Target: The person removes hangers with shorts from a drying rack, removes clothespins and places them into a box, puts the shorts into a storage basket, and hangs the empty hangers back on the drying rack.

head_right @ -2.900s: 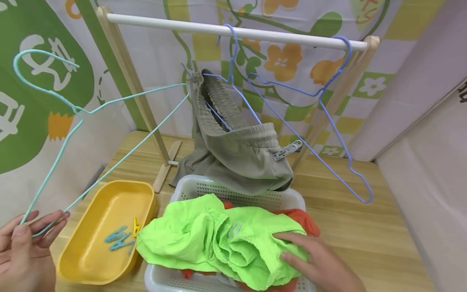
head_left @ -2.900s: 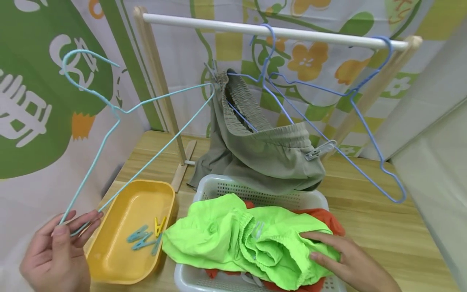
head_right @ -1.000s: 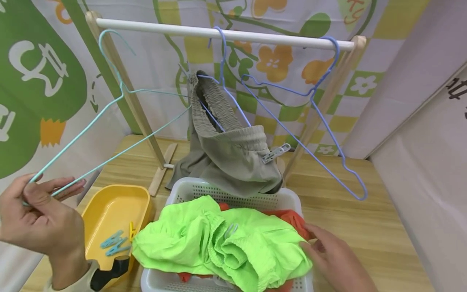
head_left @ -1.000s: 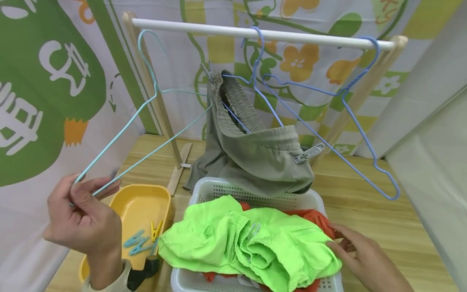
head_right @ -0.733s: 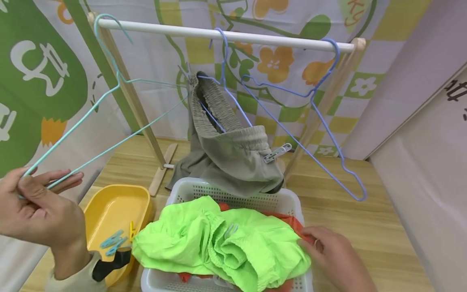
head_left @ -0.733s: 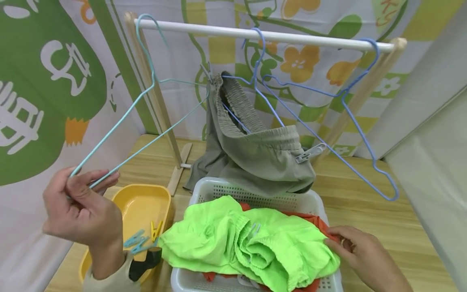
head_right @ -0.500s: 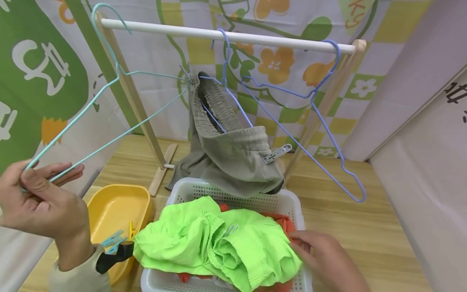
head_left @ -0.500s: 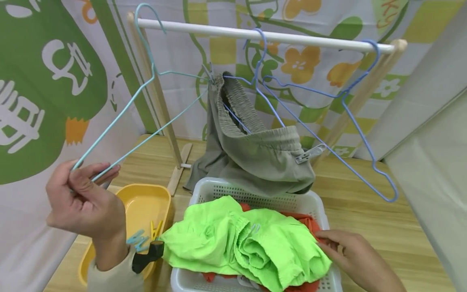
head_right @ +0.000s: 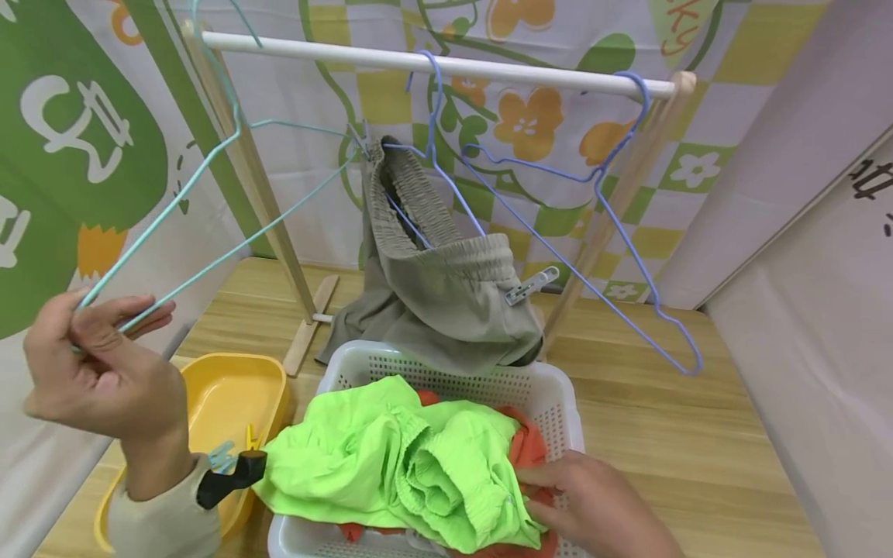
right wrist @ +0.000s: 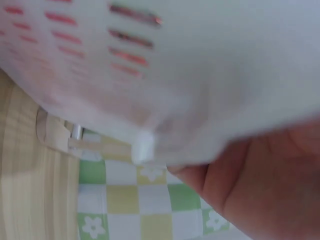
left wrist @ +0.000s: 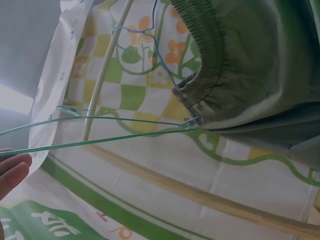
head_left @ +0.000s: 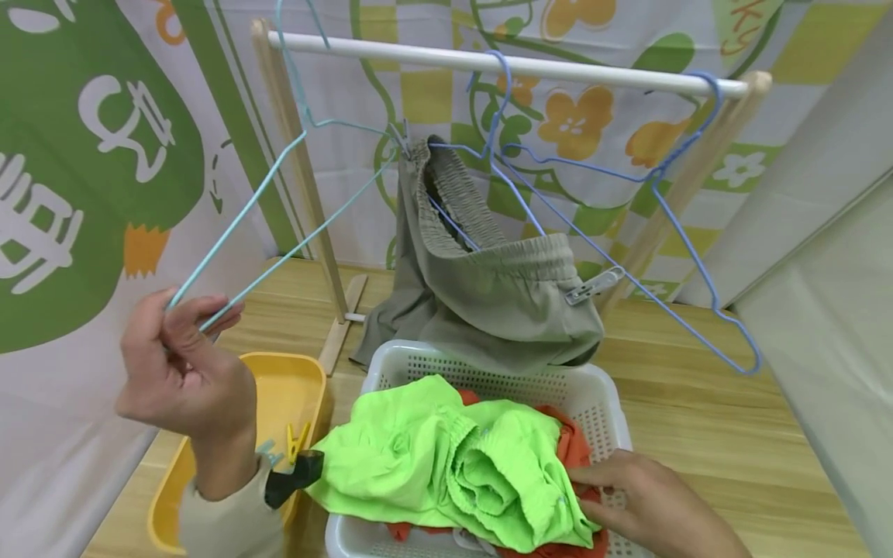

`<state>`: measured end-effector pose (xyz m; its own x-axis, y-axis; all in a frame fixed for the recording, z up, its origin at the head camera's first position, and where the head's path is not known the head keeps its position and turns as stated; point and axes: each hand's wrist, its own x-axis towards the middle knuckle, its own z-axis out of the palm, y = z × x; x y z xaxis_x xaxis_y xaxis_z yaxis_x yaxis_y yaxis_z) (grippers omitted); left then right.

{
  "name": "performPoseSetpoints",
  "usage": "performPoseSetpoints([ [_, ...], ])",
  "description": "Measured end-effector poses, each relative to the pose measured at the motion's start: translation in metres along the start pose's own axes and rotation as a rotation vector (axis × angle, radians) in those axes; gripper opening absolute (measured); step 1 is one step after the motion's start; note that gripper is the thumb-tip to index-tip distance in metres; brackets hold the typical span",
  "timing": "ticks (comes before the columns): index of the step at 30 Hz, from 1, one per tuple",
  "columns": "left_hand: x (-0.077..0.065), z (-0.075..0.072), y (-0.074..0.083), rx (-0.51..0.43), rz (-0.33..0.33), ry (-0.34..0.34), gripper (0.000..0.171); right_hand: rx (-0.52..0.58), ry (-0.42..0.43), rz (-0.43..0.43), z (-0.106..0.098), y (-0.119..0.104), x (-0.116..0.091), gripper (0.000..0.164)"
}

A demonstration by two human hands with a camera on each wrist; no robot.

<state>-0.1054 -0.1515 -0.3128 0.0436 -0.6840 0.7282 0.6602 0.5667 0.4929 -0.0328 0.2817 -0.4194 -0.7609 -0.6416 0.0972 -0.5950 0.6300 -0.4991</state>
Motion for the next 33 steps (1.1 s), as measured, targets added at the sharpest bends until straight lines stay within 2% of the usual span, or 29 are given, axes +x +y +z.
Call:
performPoseSetpoints([
  [4,-0.008,0.003,-0.004,0.026,0.068,-0.059,0.014,-0.030,-0.006,-0.040,0.003,-0.005,0.007,0.014],
  [7,-0.010,0.005,-0.005,0.057,0.101,-0.078,0.017,-0.024,0.011,-0.086,0.006,-0.007,0.012,0.013],
  [13,-0.005,0.009,0.000,0.029,0.050,-0.029,0.014,0.020,0.028,-0.150,0.011,-0.005,0.013,0.022],
  [15,-0.002,0.009,0.001,0.027,0.037,-0.031,0.012,0.025,0.036,-0.167,0.012,-0.003,0.013,0.024],
  [25,0.002,0.016,-0.008,0.085,0.077,-0.118,0.011,0.060,0.014,-0.133,0.012,-0.005,0.014,0.028],
  [33,-0.014,0.007,-0.024,0.149,0.088,-0.209,0.006,0.033,0.020,-0.121,0.013,-0.007,0.014,0.030],
])
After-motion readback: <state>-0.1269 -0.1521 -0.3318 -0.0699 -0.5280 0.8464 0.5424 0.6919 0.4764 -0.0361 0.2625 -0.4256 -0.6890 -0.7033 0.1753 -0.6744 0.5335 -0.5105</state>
